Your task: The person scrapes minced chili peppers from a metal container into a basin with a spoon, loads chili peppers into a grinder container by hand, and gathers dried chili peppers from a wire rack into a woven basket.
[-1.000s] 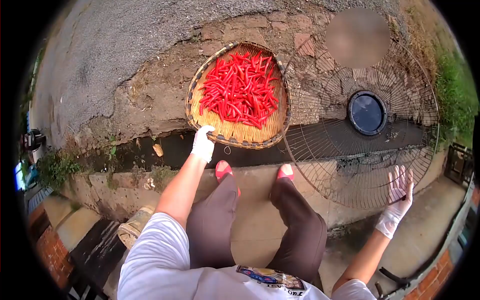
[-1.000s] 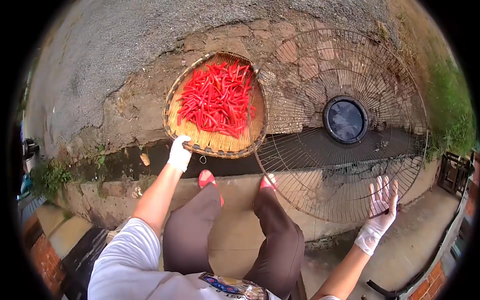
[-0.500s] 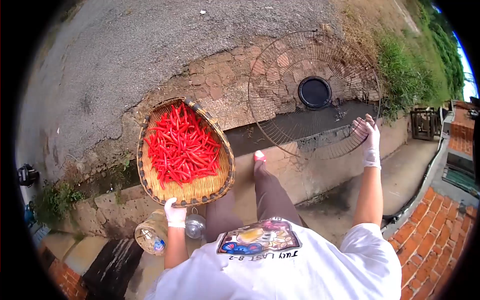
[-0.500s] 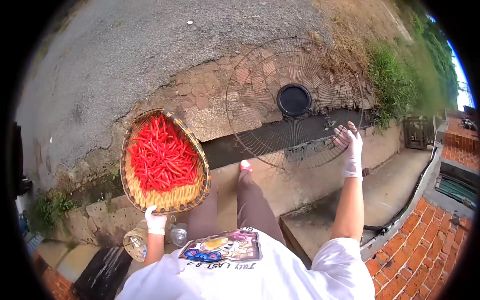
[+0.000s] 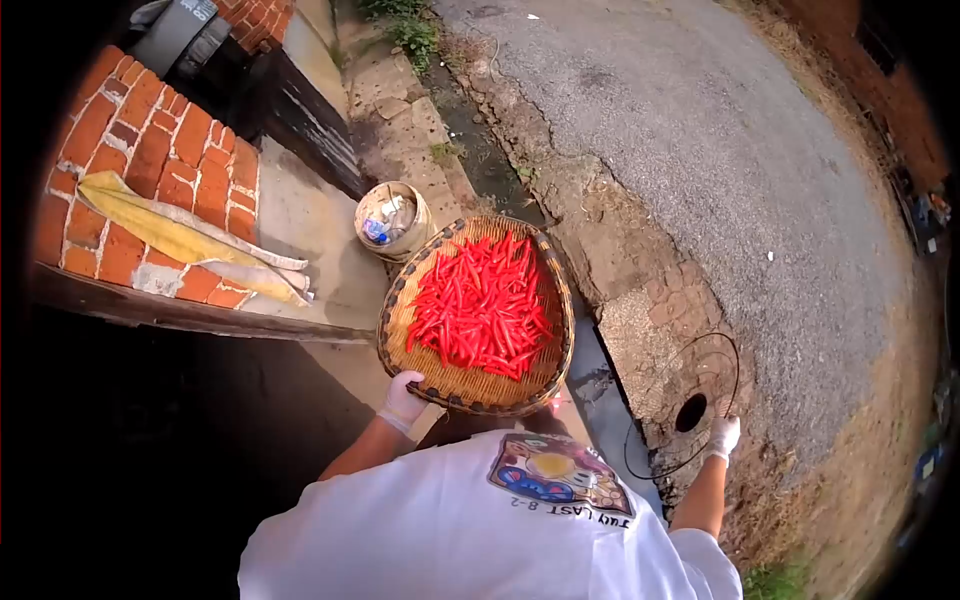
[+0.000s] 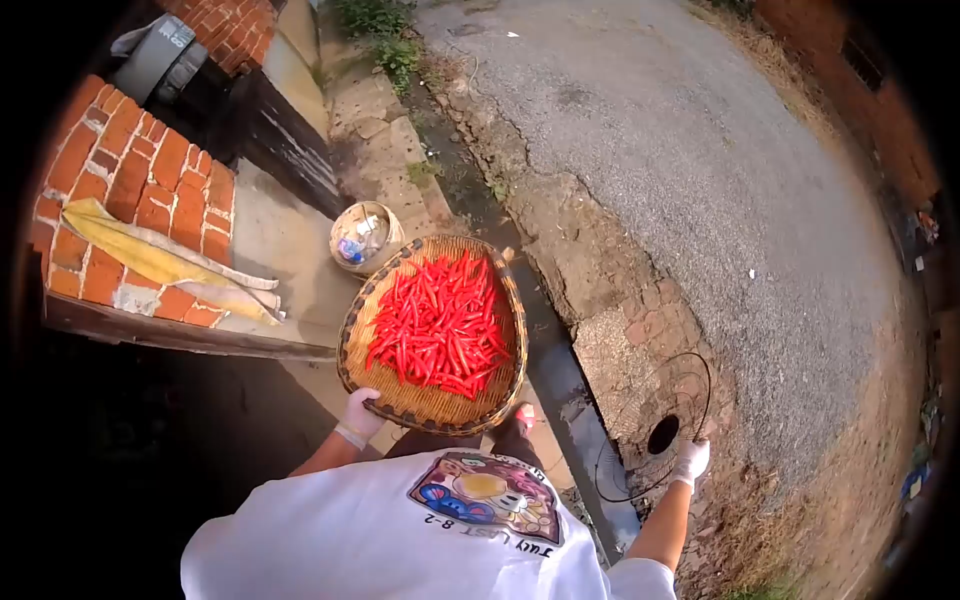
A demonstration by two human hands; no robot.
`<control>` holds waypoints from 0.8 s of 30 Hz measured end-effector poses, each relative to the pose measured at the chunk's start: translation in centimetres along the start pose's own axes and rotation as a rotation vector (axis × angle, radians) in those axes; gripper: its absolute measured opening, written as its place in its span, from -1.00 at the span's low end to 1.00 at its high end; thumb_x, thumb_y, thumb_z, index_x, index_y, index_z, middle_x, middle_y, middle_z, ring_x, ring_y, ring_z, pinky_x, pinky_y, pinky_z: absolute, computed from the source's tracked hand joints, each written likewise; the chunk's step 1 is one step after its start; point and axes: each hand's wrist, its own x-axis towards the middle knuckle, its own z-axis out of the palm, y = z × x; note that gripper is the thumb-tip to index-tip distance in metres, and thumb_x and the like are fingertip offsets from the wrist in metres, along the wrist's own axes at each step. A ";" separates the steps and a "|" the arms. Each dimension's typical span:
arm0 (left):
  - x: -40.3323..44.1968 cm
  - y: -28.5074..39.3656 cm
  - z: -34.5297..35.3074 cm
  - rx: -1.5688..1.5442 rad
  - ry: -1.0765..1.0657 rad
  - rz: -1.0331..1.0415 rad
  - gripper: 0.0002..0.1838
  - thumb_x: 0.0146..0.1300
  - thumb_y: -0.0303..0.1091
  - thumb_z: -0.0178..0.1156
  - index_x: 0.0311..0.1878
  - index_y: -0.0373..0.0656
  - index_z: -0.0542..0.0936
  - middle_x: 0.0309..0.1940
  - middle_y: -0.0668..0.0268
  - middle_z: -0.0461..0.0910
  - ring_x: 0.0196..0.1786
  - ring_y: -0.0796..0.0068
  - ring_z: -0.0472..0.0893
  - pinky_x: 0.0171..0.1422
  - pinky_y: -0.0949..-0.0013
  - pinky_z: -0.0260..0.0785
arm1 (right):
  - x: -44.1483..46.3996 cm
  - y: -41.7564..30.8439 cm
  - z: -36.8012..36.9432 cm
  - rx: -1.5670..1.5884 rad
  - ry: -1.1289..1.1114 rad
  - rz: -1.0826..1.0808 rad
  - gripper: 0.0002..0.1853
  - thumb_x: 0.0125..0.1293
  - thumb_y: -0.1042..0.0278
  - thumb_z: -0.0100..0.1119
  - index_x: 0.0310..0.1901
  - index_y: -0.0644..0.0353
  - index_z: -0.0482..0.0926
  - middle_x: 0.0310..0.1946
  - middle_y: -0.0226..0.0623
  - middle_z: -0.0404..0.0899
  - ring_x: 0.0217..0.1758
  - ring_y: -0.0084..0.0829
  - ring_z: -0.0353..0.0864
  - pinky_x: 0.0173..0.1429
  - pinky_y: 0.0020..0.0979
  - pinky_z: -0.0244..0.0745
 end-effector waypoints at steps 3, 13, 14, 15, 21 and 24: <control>-4.8 -3.1 -4.5 -0.106 0.123 0.102 -0.63 0.05 -0.34 0.03 -0.05 -0.26 0.53 -0.05 0.19 0.57 0.09 0.17 0.51 0.32 0.14 0.27 | 3.9 -2.4 4.8 -0.126 -0.050 -0.239 -0.67 0.08 0.36 0.05 -0.15 0.36 0.59 -0.20 0.11 0.64 -0.09 0.05 0.63 0.04 -0.21 0.49; -16.5 -9.6 -16.8 -0.542 0.501 0.365 -0.87 0.00 -0.35 0.11 -0.38 -0.18 0.52 -0.38 0.22 0.56 -0.24 0.18 0.54 -0.13 0.10 0.45 | 6.8 -15.8 22.3 -0.487 -0.162 -1.033 -0.71 0.06 0.35 0.04 -0.26 0.39 0.57 -0.30 0.20 0.62 -0.18 0.12 0.62 -0.06 -0.11 0.50; -18.5 -8.1 -14.7 -0.604 0.497 0.379 -0.78 -0.02 -0.37 0.12 -0.26 -0.18 0.53 -0.27 0.19 0.57 -0.17 0.17 0.55 -0.06 0.06 0.46 | 0.7 -18.9 19.5 -0.338 -0.166 -0.919 -0.70 0.06 0.34 0.03 -0.26 0.39 0.57 -0.31 0.20 0.62 -0.18 0.13 0.62 -0.07 -0.11 0.50; -19.1 -8.1 -15.7 -0.636 0.508 0.422 -0.76 -0.02 -0.37 0.13 -0.23 -0.18 0.53 -0.24 0.19 0.57 -0.14 0.17 0.54 -0.03 0.06 0.46 | -7.9 -23.0 14.7 -0.177 -0.159 -0.812 -0.69 0.07 0.32 0.02 -0.26 0.39 0.58 -0.32 0.20 0.62 -0.19 0.13 0.62 -0.07 -0.11 0.50; -22.5 -8.6 -28.7 -0.557 0.553 0.624 -0.83 -0.01 -0.38 0.14 -0.28 -0.09 0.54 -0.27 0.29 0.56 -0.06 0.22 0.52 0.18 0.10 0.38 | -30.2 -37.4 20.8 0.014 -0.151 -0.986 -0.66 -0.01 0.31 0.05 -0.31 0.45 0.61 -0.34 0.27 0.60 -0.19 0.16 0.64 -0.07 -0.09 0.53; -24.7 -4.6 -29.1 -0.678 0.557 0.622 -0.85 -0.01 -0.38 0.17 -0.31 -0.09 0.54 -0.30 0.32 0.56 -0.08 0.24 0.52 0.19 0.12 0.37 | -41.9 -44.4 22.3 0.060 -0.226 -1.136 -0.64 0.03 0.28 0.08 -0.23 0.41 0.60 -0.29 0.21 0.62 -0.10 0.10 0.63 0.00 -0.12 0.49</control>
